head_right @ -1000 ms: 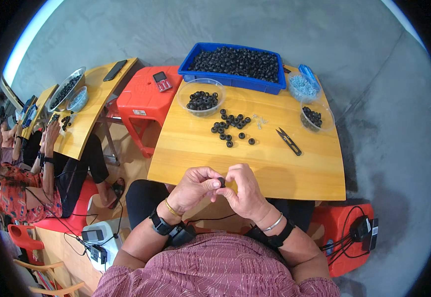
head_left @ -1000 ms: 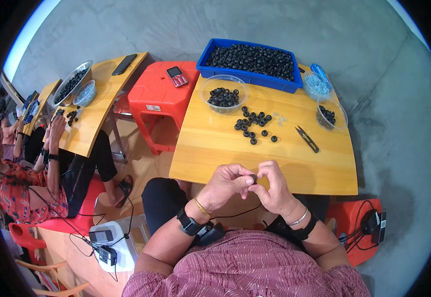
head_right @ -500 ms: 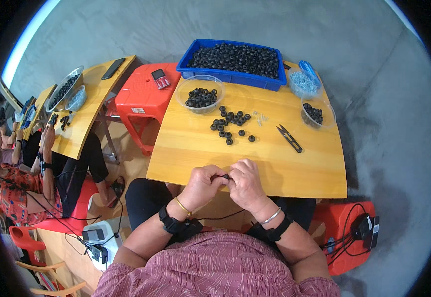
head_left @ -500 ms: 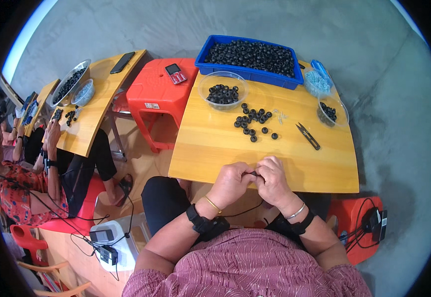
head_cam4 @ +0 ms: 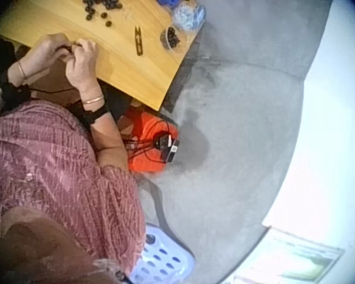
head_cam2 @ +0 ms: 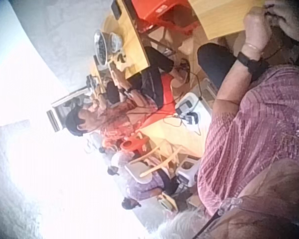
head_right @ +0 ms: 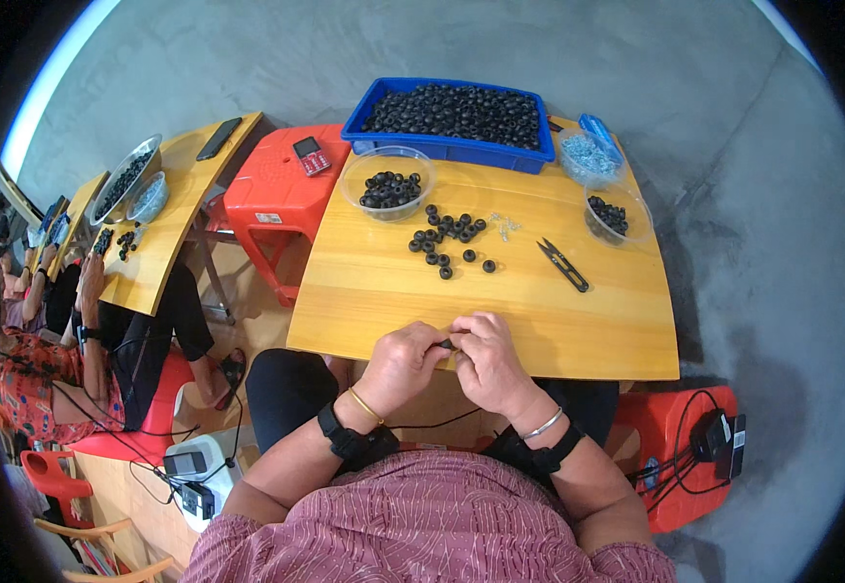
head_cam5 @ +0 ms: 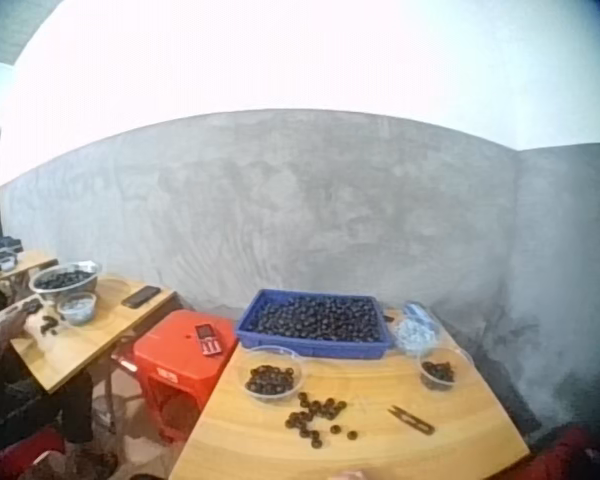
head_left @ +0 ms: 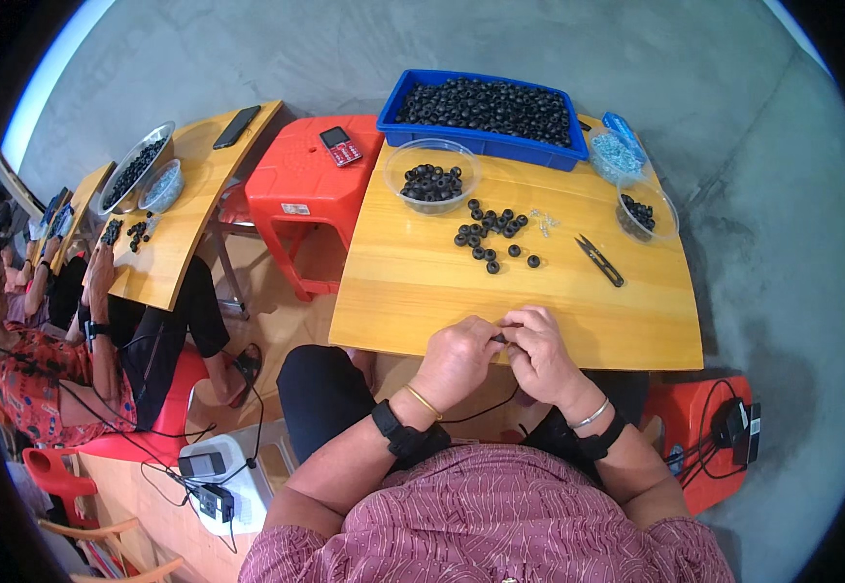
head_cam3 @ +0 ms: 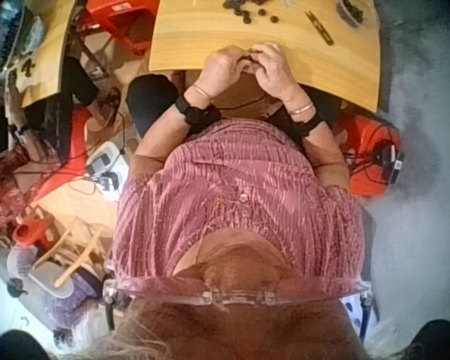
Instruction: Manually assembling small black plastic or rubber components.
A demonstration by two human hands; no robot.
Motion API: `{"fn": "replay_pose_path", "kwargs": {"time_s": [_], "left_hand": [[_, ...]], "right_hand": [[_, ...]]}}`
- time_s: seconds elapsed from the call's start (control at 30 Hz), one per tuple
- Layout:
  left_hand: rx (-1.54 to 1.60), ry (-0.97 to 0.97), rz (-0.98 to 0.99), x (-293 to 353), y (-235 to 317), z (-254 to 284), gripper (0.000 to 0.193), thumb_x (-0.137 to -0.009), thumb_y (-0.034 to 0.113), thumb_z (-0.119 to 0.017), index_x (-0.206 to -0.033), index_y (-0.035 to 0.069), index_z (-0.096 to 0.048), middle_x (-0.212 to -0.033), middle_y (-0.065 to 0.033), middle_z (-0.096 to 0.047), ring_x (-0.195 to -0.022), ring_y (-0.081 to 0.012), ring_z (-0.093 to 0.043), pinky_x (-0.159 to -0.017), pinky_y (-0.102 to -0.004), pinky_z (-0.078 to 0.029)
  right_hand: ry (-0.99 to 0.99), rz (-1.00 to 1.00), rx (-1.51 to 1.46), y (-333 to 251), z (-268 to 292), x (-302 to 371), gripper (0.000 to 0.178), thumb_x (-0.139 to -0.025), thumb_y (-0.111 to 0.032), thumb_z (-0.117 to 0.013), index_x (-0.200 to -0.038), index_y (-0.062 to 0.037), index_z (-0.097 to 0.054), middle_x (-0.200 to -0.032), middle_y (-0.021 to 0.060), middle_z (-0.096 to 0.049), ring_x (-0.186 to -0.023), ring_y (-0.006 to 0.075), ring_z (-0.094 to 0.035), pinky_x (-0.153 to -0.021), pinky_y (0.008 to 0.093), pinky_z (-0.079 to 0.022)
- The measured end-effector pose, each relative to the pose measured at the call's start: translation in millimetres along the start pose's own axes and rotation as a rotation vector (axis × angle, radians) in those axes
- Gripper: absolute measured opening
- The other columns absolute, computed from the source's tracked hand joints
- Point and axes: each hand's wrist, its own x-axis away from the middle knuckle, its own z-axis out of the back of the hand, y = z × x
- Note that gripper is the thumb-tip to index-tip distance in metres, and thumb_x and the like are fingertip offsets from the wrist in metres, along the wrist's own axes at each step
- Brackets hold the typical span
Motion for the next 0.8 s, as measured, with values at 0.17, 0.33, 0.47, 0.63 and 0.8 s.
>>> {"fn": "replay_pose_path", "kwargs": {"time_s": [0.17, 0.33, 0.47, 0.63, 0.8], "left_hand": [[-0.057, -0.015, -0.029, -2.7, -1.2, -1.3, 0.011, -0.067, 0.004, -0.062, -0.077, 0.002, -0.058, -0.069, -0.0142, -0.055, -0.065, -0.0313, -0.055, -0.058, -0.0371, -0.045], [-0.056, -0.021, -0.036, -0.9, -3.5, -5.0, 0.007, -0.067, 0.004, -0.06, -0.073, 0.001, -0.056, -0.068, -0.0149, -0.054, -0.065, -0.032, -0.055, -0.058, -0.0377, -0.044], [-0.055, -0.033, -0.038, -1.5, -2.5, -2.5, 0.006, -0.068, 0.005, -0.059, -0.071, 0.002, -0.055, -0.068, -0.0141, -0.054, -0.064, -0.0312, -0.055, -0.056, -0.0378, -0.044], [-0.106, -0.061, -0.033, -3.8, -0.2, -0.8, 0.005, -0.067, 0.005, -0.059, -0.071, 0.004, -0.055, -0.068, -0.0127, -0.053, -0.063, -0.0298, -0.055, -0.055, -0.0375, -0.044], [-0.153, -0.063, -0.027, -3.9, -2.8, -0.6, 0.006, -0.067, 0.007, -0.06, -0.07, 0.004, -0.056, -0.068, -0.013, -0.054, -0.064, -0.0311, -0.055, -0.056, -0.0373, -0.045]], "right_hand": [[0.059, -0.162, 0.03, 1.1, 0.2, -9.2, 0.008, -0.071, -0.008, -0.052, -0.067, -0.001, -0.05, -0.074, 0.013, -0.05, -0.078, 0.0293, -0.044, -0.07, 0.0395, -0.035], [-0.006, -0.104, 0.109, 2.4, -5.8, -6.7, 0.012, -0.073, -0.011, -0.053, -0.064, -0.0035, -0.049, -0.071, 0.011, -0.048, -0.075, 0.0286, -0.042, -0.069, 0.0391, -0.033], [-0.009, -0.135, 0.095, -3.3, -5.6, -8.1, 0.01, -0.072, -0.01, -0.053, -0.067, -0.0027, -0.051, -0.077, 0.0103, -0.047, -0.08, 0.0283, -0.042, -0.073, 0.0379, -0.032], [-0.068, -0.196, 0.127, -6.2, -5.5, -7.6, 0.01, -0.071, -0.009, -0.053, -0.069, -0.0002, -0.053, -0.083, 0.0113, -0.046, -0.084, 0.0286, -0.04, -0.076, 0.0376, -0.031], [-0.107, -0.209, 0.137, -8.6, -3.3, -10.5, 0.011, -0.072, -0.011, -0.052, -0.069, -0.0003, -0.054, -0.082, 0.0115, -0.045, -0.084, 0.0283, -0.04, -0.076, 0.0374, -0.031]]}}
